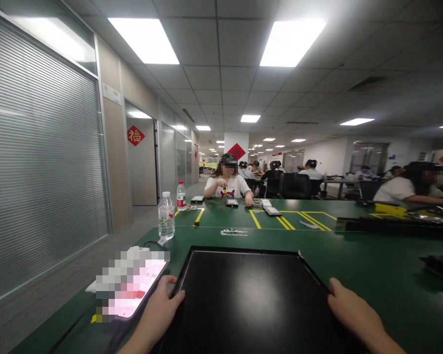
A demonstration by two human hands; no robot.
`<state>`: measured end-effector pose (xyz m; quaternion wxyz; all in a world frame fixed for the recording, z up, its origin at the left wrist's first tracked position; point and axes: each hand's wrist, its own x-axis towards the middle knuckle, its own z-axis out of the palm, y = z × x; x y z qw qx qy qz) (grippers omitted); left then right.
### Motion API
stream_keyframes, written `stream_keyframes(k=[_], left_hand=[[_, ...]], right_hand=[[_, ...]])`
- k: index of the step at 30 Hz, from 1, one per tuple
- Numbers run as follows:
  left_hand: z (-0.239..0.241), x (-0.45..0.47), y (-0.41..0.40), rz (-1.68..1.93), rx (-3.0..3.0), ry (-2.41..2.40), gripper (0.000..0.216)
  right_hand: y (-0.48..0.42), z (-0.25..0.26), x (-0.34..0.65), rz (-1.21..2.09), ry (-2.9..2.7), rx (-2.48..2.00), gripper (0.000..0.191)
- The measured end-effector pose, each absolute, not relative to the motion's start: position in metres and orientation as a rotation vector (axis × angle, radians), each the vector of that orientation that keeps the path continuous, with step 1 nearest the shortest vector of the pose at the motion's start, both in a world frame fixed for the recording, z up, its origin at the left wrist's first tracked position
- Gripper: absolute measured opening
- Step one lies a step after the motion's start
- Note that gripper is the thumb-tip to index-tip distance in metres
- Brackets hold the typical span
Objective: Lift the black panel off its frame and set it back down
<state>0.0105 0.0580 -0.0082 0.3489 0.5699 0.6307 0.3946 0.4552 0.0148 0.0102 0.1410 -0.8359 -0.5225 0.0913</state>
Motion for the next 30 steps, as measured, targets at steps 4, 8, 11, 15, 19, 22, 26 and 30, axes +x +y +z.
stream_keyframes(k=[4,8,11,15,19,22,26,30], left_hand=[[-0.016,0.01,0.062,1.032,1.473,1.651,0.026],[-0.018,0.009,0.062,1.04,1.446,1.597,0.028],[-0.017,0.011,0.06,1.061,1.44,1.62,0.03],[-0.016,0.014,0.058,1.037,1.472,1.624,0.03],[-0.011,0.015,0.052,1.037,1.463,1.593,0.028],[-0.004,0.016,0.047,1.047,1.486,1.631,0.027],[0.001,0.017,0.042,1.058,1.498,1.679,0.025],[-0.005,0.014,0.04,1.077,1.501,1.658,0.025]], right_hand=[[0.012,0.011,0.454,0.221,-1.53,-2.443,0.013],[0.009,0.015,0.453,0.227,-1.538,-2.461,0.015],[0.007,0.018,0.453,0.229,-1.53,-2.469,0.015],[0.005,0.021,0.453,0.226,-1.522,-2.486,0.016],[0.004,0.02,0.456,0.232,-1.53,-2.468,0.02],[0.004,0.017,0.461,0.233,-1.538,-2.451,0.027],[0.004,0.014,0.463,0.223,-1.543,-2.466,0.035],[0.002,0.011,0.459,0.236,-1.568,-2.469,0.034]])
